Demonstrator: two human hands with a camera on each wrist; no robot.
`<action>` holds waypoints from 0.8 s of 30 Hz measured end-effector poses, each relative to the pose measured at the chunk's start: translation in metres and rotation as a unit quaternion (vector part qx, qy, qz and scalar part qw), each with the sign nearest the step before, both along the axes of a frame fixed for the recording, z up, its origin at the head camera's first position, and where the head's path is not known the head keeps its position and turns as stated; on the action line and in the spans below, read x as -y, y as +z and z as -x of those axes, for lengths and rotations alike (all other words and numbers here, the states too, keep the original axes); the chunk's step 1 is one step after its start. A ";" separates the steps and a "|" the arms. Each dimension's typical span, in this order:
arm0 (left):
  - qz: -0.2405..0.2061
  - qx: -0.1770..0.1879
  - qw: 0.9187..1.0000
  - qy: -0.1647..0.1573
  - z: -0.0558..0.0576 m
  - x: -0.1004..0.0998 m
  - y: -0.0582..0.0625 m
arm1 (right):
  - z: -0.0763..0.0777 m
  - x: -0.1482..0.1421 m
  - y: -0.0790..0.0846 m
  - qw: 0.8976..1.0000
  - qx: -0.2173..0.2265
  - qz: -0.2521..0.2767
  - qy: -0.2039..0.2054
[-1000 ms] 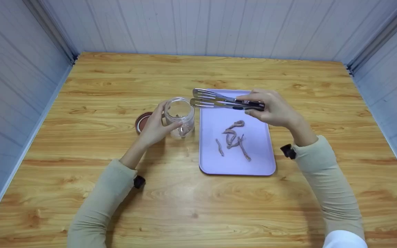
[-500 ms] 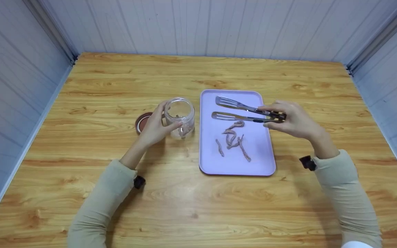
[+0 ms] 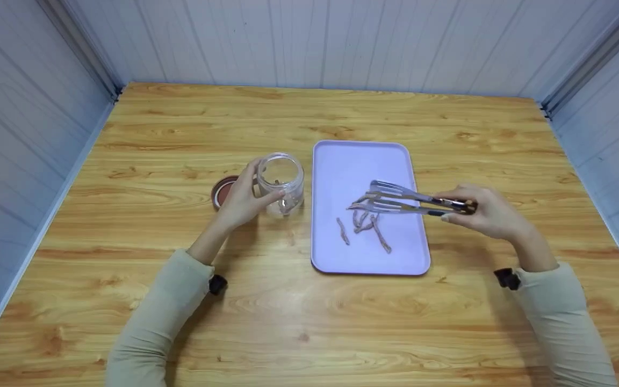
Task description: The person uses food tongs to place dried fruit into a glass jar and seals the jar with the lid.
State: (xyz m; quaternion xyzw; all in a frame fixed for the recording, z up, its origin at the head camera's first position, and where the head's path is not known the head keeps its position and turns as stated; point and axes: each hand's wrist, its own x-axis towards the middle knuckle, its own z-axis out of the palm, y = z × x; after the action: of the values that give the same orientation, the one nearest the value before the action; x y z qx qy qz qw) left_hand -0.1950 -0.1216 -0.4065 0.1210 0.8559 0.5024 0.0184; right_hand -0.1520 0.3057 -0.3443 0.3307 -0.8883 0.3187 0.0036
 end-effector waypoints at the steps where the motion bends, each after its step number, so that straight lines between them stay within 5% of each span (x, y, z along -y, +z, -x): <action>1: -0.001 0.001 1.000 0.000 0.000 0.000 0.000 | -0.002 -0.002 -0.001 1.000 0.006 0.001 -0.003; 12: -0.003 0.002 1.000 0.000 0.000 -0.001 0.000 | 0.011 -0.045 -0.054 0.999 0.045 0.001 -0.024; 20: -0.010 0.002 1.000 0.000 -0.001 -0.001 0.000 | 0.012 -0.040 -0.060 0.998 0.064 0.009 -0.026; 24: -0.006 0.003 1.000 0.001 0.000 -0.001 0.001 | 0.008 -0.031 -0.050 0.997 0.073 0.014 -0.017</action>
State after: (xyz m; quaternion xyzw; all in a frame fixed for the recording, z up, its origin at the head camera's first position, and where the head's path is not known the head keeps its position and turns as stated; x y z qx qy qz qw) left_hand -0.1948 -0.1207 -0.4059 0.1192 0.8530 0.5077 0.0194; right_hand -0.1601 0.3363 -0.3946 0.2912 -0.8872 0.3543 -0.0511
